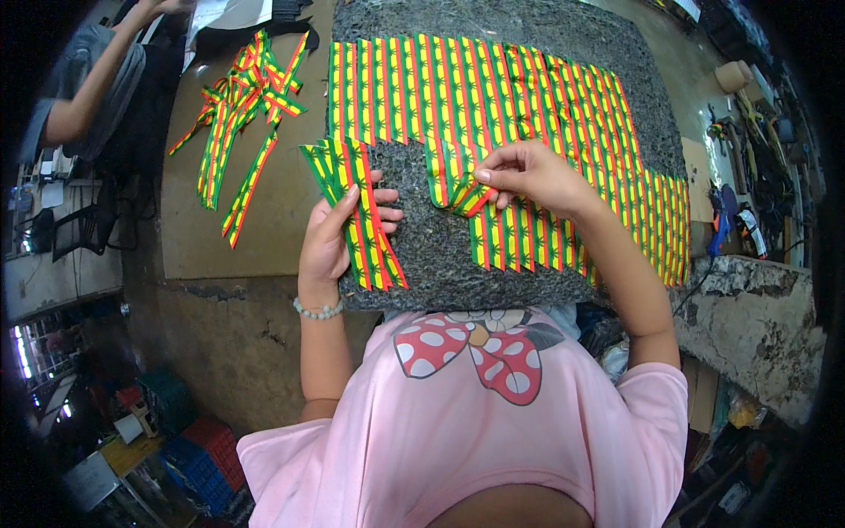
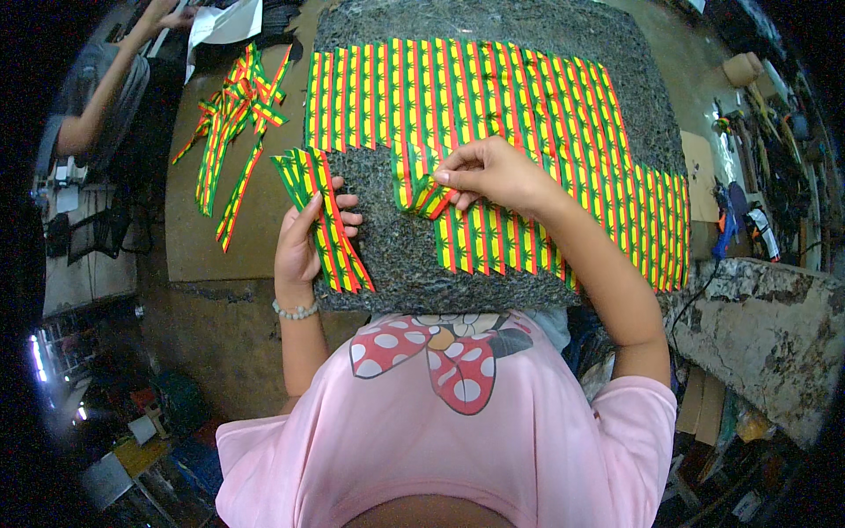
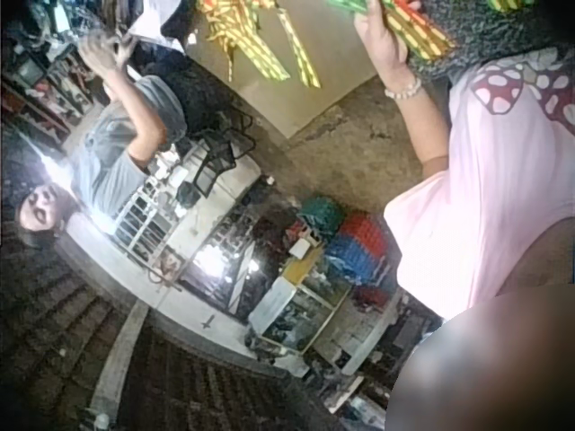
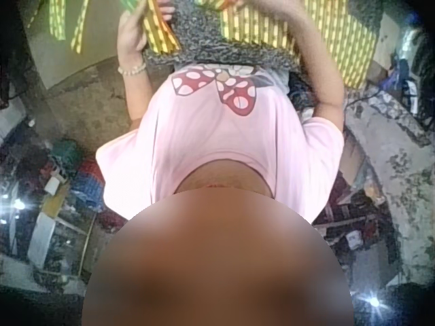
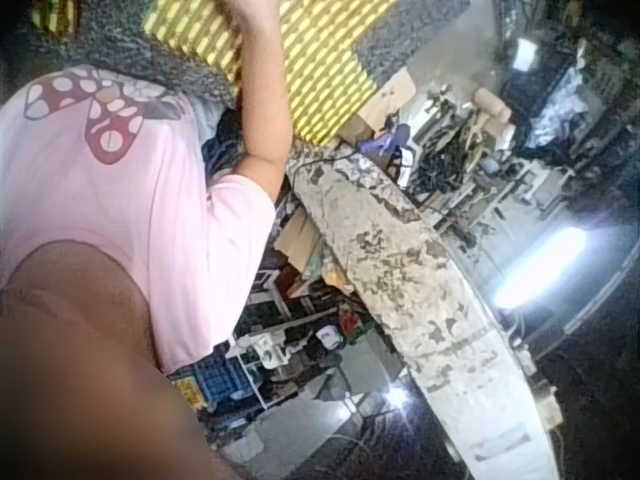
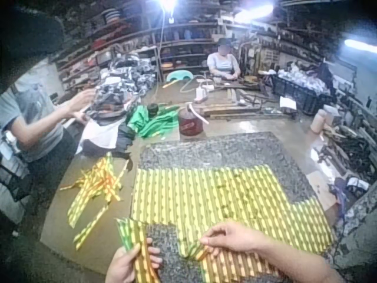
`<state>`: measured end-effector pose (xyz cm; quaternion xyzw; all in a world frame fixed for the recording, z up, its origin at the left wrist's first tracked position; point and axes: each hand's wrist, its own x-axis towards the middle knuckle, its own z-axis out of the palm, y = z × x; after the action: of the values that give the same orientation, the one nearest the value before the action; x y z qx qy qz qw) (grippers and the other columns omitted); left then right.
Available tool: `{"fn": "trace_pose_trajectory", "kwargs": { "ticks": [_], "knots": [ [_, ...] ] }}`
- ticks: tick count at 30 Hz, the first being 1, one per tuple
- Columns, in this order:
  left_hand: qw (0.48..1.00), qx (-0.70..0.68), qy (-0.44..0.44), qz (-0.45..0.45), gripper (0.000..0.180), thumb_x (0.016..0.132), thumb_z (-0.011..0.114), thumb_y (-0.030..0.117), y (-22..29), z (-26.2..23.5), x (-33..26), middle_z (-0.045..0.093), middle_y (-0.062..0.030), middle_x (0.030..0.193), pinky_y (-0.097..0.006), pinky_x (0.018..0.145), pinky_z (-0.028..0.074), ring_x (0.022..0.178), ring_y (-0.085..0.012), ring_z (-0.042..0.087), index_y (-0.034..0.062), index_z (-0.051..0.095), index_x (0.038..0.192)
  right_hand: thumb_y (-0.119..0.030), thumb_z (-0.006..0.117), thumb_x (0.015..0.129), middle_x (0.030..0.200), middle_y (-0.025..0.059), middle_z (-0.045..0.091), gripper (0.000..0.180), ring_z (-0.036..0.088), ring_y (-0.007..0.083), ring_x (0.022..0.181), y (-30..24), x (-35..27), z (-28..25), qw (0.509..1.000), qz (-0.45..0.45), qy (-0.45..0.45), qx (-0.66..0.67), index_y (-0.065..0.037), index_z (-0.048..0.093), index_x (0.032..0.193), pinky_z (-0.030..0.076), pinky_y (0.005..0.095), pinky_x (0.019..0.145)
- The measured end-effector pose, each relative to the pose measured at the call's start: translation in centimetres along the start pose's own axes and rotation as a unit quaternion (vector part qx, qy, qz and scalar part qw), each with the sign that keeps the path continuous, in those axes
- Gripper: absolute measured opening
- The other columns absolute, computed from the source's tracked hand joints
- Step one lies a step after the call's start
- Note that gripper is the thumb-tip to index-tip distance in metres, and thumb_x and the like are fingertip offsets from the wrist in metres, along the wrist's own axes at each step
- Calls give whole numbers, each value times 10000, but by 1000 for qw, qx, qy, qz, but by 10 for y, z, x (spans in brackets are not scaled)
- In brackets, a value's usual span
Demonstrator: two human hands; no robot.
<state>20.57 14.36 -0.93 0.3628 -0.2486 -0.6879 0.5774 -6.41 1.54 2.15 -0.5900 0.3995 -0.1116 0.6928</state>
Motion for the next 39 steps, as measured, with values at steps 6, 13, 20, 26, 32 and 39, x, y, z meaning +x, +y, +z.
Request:
{"fn": "trace_pose_trajectory", "kwargs": {
  "ticks": [6,13,20,26,32,39],
  "knots": [
    [1000,5,6,-6,408,1028,433,215,1,0,-1,634,-220,1103,-347,765,599,898,-269,693,-78,418,1312,-218,619,949,733,28,634,256,608,70,602,-7,6,-4,984,-98,88,-121,36,649,970,487,250,570],
    [997,58,29,-39,398,1027,432,218,6,13,-3,653,-201,1059,-337,738,598,864,-252,695,-69,446,1302,-204,510,990,879,187,598,233,613,327,829,-1,7,19,896,-221,175,-343,17,580,965,471,402,738],
    [998,35,29,-40,403,1022,445,216,5,13,-1,650,-207,1068,-326,728,602,867,-250,694,-72,445,1304,-276,506,990,858,201,571,332,576,364,830,-8,-12,28,931,-173,134,-293,35,578,896,447,443,754],
    [999,12,23,-39,394,1021,447,205,5,9,0,648,-210,1071,-328,720,606,868,-255,693,-76,445,1298,-173,669,890,837,90,585,173,598,190,767,-7,-19,27,913,-258,108,-297,-10,622,923,473,320,669],
    [999,7,27,-26,388,1023,441,206,4,9,-1,644,-212,1073,-331,716,608,864,-257,694,-70,446,1295,-106,641,850,906,102,592,157,619,257,862,1,-40,43,843,-400,37,-357,-16,628,978,510,363,725],
    [1000,0,2,-13,396,1029,434,214,2,3,0,634,-227,1095,-347,757,606,907,-271,691,-77,434,1298,-85,582,753,874,92,522,220,577,221,839,19,-49,69,750,-426,5,-506,29,577,941,515,322,717]
  ]
}}
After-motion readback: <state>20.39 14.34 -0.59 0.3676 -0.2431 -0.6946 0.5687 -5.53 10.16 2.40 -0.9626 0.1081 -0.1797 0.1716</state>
